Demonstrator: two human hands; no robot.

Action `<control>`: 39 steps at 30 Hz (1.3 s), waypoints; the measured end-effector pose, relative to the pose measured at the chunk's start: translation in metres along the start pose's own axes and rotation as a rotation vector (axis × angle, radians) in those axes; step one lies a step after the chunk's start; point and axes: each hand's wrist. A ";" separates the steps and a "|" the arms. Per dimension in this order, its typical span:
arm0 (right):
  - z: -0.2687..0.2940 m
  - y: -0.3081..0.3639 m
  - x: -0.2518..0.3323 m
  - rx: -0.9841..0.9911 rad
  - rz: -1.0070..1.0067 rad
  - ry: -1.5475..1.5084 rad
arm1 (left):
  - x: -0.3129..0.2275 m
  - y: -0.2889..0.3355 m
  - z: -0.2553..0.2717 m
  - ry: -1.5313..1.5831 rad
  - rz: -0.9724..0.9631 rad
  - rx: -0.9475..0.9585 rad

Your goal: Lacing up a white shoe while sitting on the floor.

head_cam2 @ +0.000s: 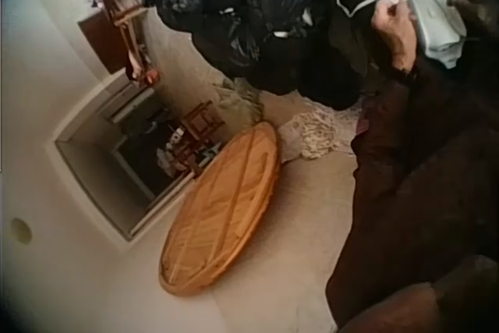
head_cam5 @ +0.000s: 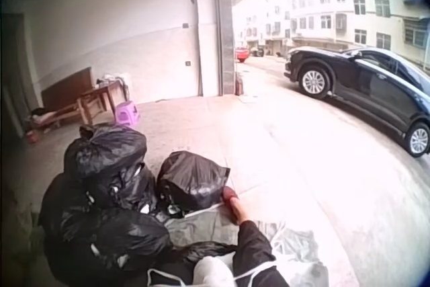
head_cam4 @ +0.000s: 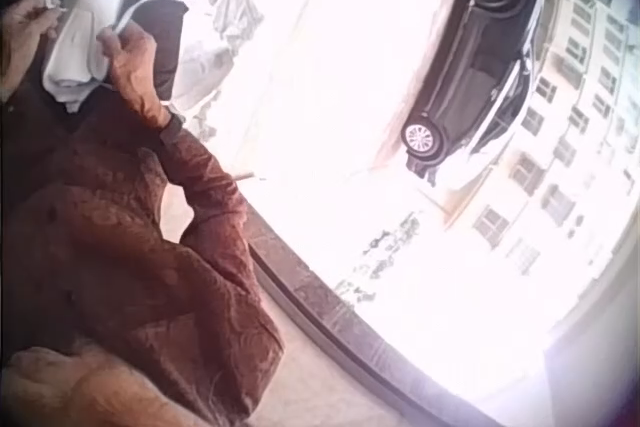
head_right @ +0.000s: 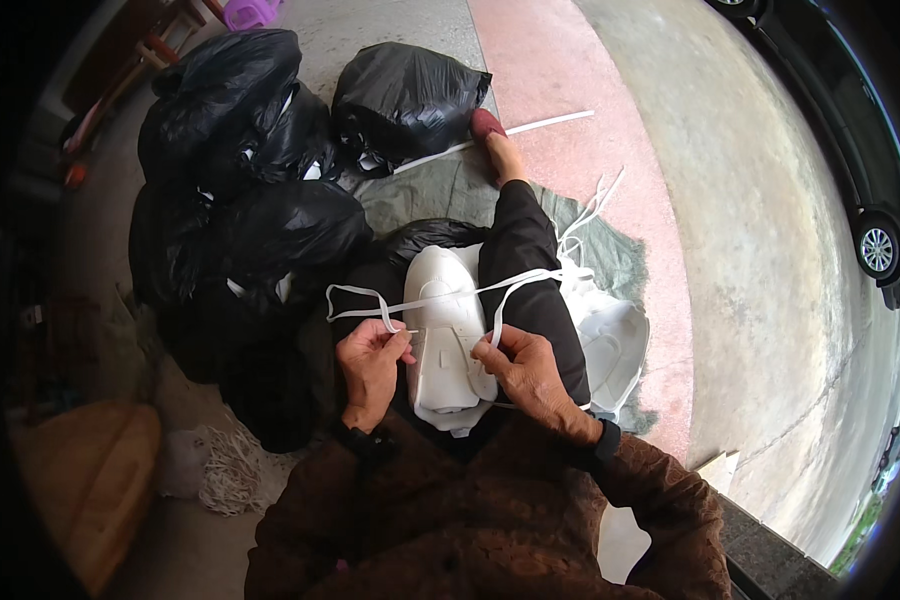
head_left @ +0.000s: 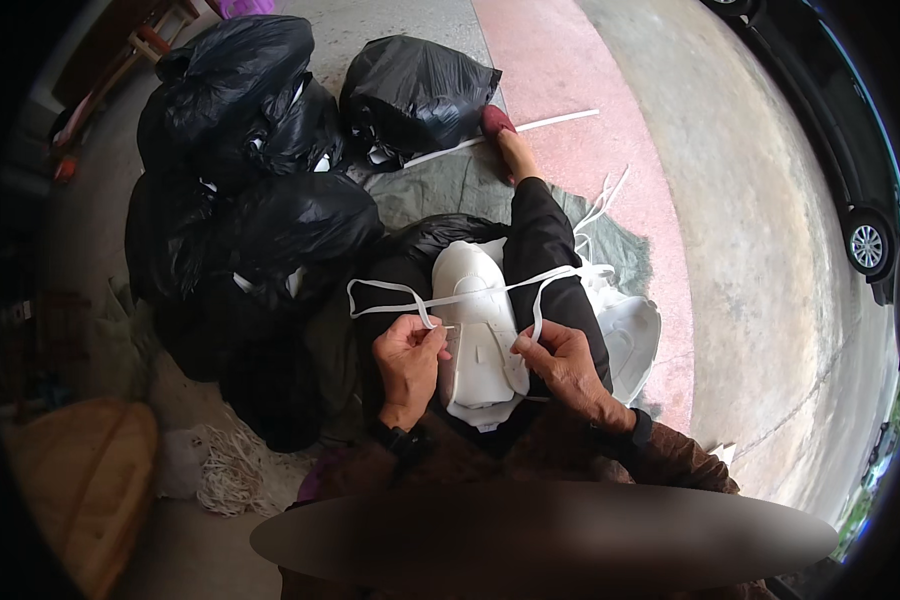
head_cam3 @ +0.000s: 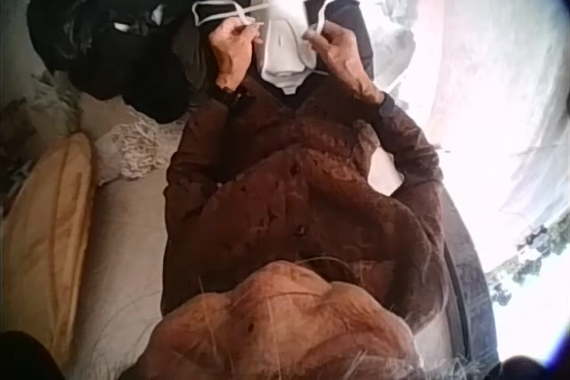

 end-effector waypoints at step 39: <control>-0.009 -0.011 -0.026 -0.255 0.210 0.011 | 0.014 -0.008 -0.031 -0.250 -0.263 -0.083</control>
Point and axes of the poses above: each hand's wrist, its own y-axis away from the middle knuckle, its own z-axis out of the back of the hand, x = y × z, and after that the axes turned 3 degrees about -z, right-handed
